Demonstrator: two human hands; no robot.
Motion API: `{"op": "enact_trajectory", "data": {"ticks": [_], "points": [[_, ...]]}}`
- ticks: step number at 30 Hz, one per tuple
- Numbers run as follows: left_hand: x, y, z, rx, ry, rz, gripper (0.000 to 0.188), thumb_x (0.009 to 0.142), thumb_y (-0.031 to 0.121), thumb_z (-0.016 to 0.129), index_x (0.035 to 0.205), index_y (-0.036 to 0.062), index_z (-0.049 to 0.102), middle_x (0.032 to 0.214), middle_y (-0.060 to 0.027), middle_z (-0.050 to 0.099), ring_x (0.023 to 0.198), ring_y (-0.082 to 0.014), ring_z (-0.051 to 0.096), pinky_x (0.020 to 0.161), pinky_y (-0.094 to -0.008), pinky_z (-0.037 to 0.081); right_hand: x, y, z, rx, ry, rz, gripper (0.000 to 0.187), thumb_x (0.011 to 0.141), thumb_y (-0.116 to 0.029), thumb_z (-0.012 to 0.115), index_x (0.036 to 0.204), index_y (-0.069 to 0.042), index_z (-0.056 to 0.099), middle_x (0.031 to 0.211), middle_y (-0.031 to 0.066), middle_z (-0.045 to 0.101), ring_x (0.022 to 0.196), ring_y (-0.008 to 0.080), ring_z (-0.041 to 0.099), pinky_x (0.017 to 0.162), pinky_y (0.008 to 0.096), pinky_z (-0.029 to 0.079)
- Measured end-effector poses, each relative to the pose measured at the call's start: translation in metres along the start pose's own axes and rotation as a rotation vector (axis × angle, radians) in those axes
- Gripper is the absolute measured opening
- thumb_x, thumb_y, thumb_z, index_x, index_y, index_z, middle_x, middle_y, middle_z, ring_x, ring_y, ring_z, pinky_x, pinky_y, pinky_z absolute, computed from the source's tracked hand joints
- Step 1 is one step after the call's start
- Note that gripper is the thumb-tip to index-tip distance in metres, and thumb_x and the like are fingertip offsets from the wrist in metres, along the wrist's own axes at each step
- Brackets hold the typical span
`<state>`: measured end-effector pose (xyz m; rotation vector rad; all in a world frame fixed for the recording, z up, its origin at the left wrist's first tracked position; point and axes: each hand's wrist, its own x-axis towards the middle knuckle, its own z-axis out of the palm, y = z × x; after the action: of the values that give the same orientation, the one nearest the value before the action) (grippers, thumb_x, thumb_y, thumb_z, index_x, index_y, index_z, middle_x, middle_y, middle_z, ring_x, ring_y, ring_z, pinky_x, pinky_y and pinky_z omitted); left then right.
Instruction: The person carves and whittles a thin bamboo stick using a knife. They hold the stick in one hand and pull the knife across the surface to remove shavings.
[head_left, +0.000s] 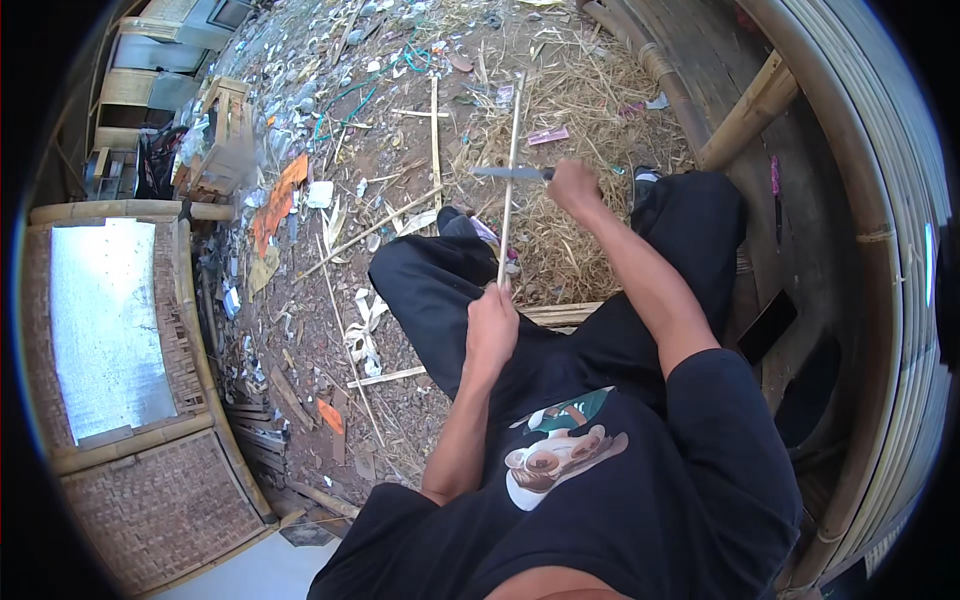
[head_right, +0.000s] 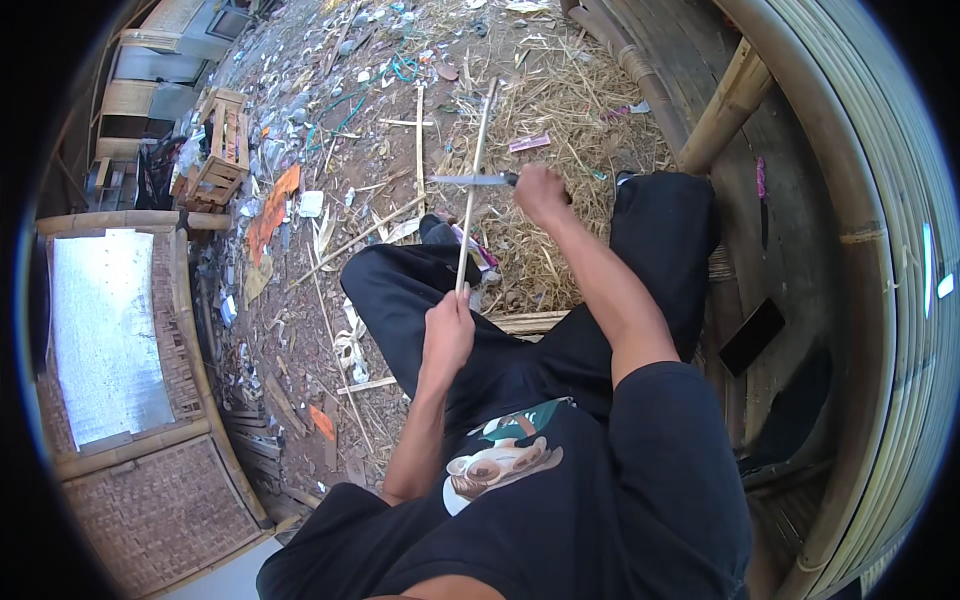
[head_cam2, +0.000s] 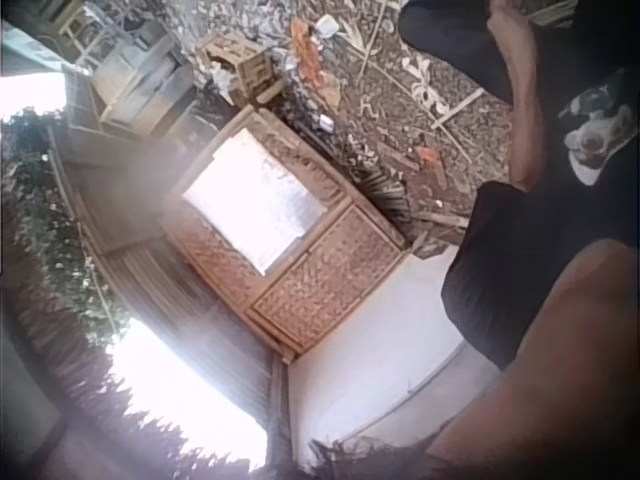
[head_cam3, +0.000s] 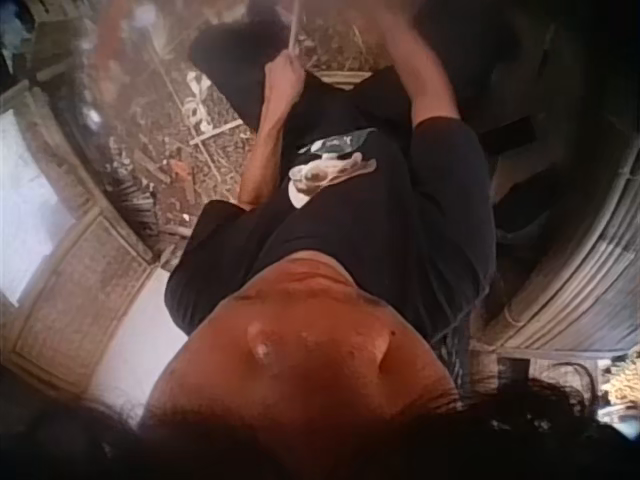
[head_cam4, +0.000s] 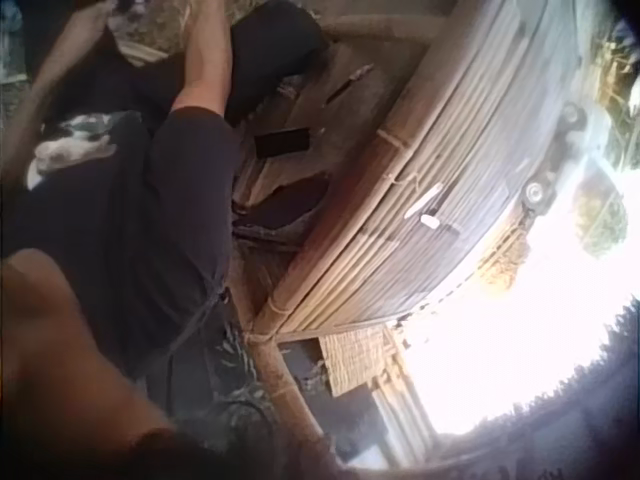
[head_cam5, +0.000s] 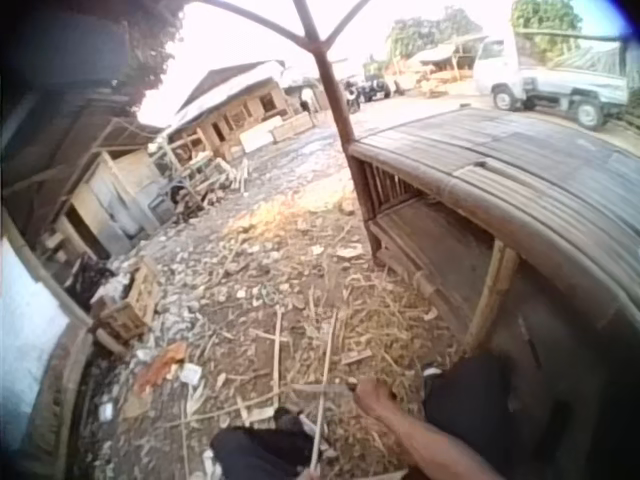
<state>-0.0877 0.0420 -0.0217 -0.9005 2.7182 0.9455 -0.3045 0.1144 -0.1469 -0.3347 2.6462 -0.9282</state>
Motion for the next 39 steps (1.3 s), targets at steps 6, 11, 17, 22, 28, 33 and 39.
{"op": "enact_trajectory", "data": {"ticks": [6,11,17,22,28,33,39], "points": [[-0.031,-0.003,0.000,0.042,-0.066,0.004,0.033,0.096,0.021,0.041,0.080,-0.0056,0.052,0.067,-0.0295,0.055,0.068,-0.0467,0.055,0.058,-0.0524,0.040,0.023,0.033,0.000,-0.144,0.101,-0.131,0.019,0.075,-0.013,0.054,0.084,-0.001,0.067,0.081,0.0238,0.064,0.079,0.0384,0.065,0.071,0.0452,0.052],[-0.064,-0.011,-0.015,-0.013,-0.101,-0.075,0.031,0.096,0.022,0.042,0.081,-0.0045,0.050,0.066,-0.0287,0.054,0.066,-0.0464,0.054,0.056,-0.0490,0.040,0.035,0.039,0.000,-0.296,0.131,-0.194,0.019,0.078,-0.013,0.053,0.084,-0.002,0.067,0.082,0.0210,0.066,0.080,0.0375,0.065,0.072,0.0456,0.052],[-0.099,-0.030,-0.030,-0.011,-0.178,-0.076,0.031,0.096,0.023,0.043,0.084,-0.0038,0.052,0.065,-0.0272,0.053,0.066,-0.0453,0.054,0.055,-0.0480,0.039,0.040,0.063,-0.005,-0.288,0.194,-0.074,0.021,0.080,-0.012,0.049,0.082,-0.002,0.068,0.079,0.0217,0.065,0.079,0.0374,0.065,0.068,0.0462,0.053],[-0.120,-0.038,-0.031,-0.044,-0.178,-0.120,0.032,0.096,0.024,0.043,0.083,-0.0038,0.052,0.065,-0.0265,0.053,0.064,-0.0451,0.054,0.054,-0.0472,0.038,0.027,0.055,-0.006,-0.280,0.174,-0.138,0.021,0.079,-0.010,0.049,0.081,0.000,0.066,0.082,0.0222,0.065,0.080,0.0387,0.065,0.070,0.0466,0.053],[-0.098,-0.047,-0.028,-0.046,-0.127,-0.082,0.033,0.096,0.024,0.044,0.081,-0.0046,0.050,0.065,-0.0262,0.053,0.066,-0.0448,0.054,0.055,-0.0452,0.039,0.026,0.046,0.004,-0.128,-0.039,0.032,0.030,0.067,-0.019,0.063,0.084,0.005,0.065,0.088,0.0271,0.064,0.091,0.0390,0.062,0.079,0.0431,0.051],[-0.086,-0.057,-0.032,-0.036,-0.104,-0.110,0.034,0.096,0.024,0.044,0.079,-0.0051,0.050,0.067,-0.0263,0.053,0.068,-0.0447,0.054,0.057,-0.0439,0.040,0.014,0.009,-0.015,-0.077,-0.338,-0.072,0.034,0.068,-0.021,0.058,0.090,0.004,0.065,0.097,0.0257,0.063,0.095,0.0385,0.061,0.084,0.0425,0.050],[-0.083,-0.051,-0.017,-0.140,-0.154,-0.061,0.035,0.096,0.025,0.044,0.079,-0.0052,0.049,0.063,-0.0238,0.049,0.057,-0.0399,0.044,0.056,-0.0414,0.039,0.009,0.005,-0.014,0.027,-0.058,0.040,0.031,0.066,-0.023,0.059,0.078,0.006,0.065,0.080,0.0270,0.063,0.080,0.0395,0.063,0.072,0.0447,0.050]]}}
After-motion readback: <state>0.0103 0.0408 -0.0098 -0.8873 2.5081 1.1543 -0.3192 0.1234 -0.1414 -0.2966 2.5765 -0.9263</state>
